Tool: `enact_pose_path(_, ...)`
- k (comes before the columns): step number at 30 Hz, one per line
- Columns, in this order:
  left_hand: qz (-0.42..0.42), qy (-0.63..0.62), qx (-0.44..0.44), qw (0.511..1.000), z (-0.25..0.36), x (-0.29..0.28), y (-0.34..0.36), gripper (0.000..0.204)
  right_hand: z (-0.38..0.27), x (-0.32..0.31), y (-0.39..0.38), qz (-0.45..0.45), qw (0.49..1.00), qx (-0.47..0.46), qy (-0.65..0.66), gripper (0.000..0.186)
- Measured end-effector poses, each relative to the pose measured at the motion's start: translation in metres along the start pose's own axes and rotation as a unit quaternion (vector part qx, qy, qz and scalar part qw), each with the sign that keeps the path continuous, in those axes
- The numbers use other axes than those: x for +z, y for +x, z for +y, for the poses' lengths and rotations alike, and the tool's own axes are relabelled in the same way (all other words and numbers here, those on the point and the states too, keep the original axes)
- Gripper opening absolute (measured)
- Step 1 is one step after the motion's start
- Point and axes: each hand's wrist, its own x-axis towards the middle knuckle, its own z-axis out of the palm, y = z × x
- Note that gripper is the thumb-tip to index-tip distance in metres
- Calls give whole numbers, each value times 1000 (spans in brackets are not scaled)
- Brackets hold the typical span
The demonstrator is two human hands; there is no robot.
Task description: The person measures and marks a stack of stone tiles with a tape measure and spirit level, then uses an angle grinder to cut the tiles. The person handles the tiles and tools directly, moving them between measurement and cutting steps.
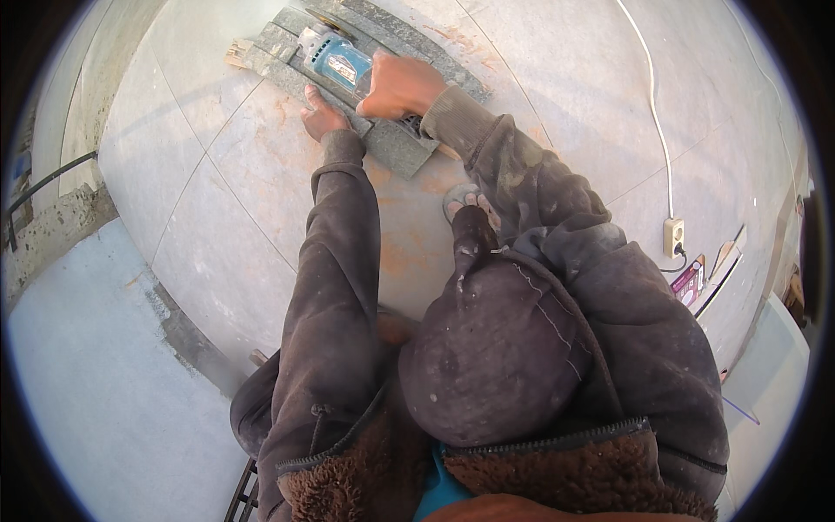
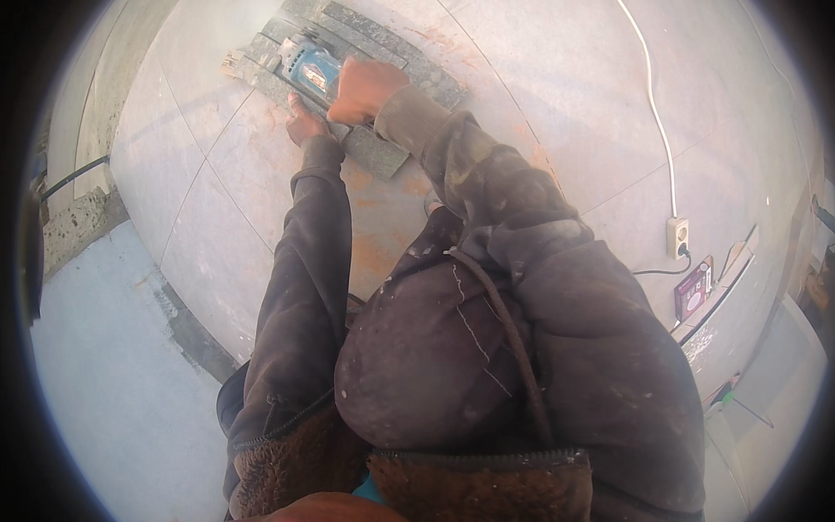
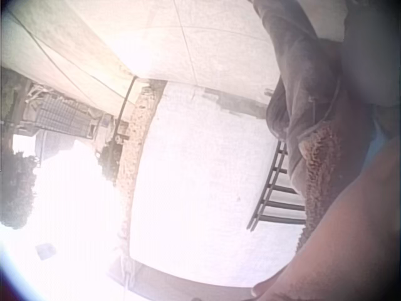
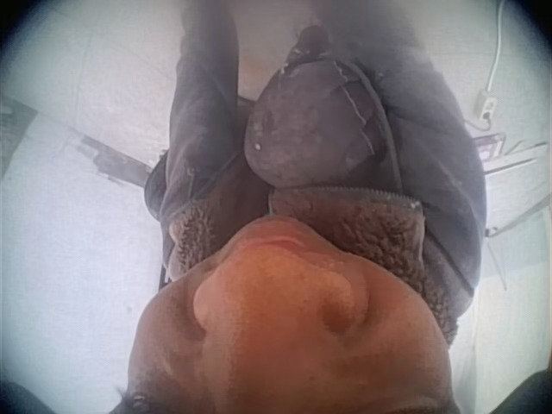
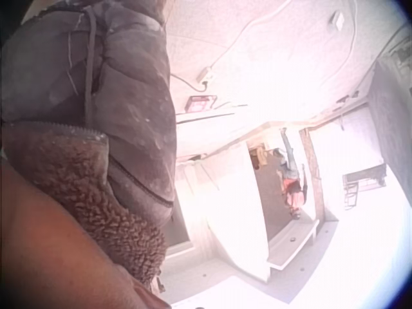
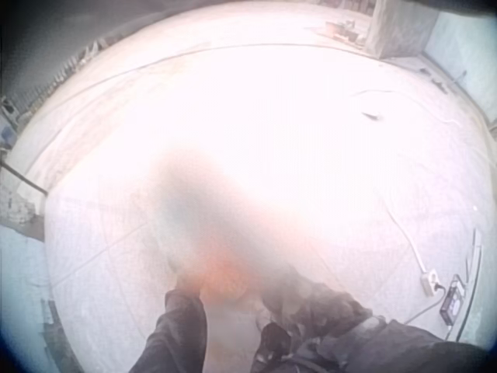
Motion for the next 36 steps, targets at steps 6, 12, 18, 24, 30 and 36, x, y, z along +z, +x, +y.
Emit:
enact_pose_path(6,-2,-9,-5,1000,1,-2,0,87,-4,-2,-7,0,1000,16,-8,59)
enact_pose_path(12,7,-1,-14,1000,7,-1,-7,89,-3,-4,-4,-11,1000,21,1,60)
enact_pose_path(18,-4,-27,-16,999,2,-2,-1,87,-5,-1,0,-12,1000,12,7,60)
enact_pose_path(24,-6,-45,-22,999,6,-1,-5,81,-5,-1,1,-6,1000,13,-10,60)
enact_pose_path(30,-2,-41,-13,999,10,-4,-9,79,-6,-3,-2,-19,1000,13,-18,63)
enact_pose_path(36,6,-18,-10,1000,15,-4,-13,79,-2,1,-5,-5,1000,13,-19,62)
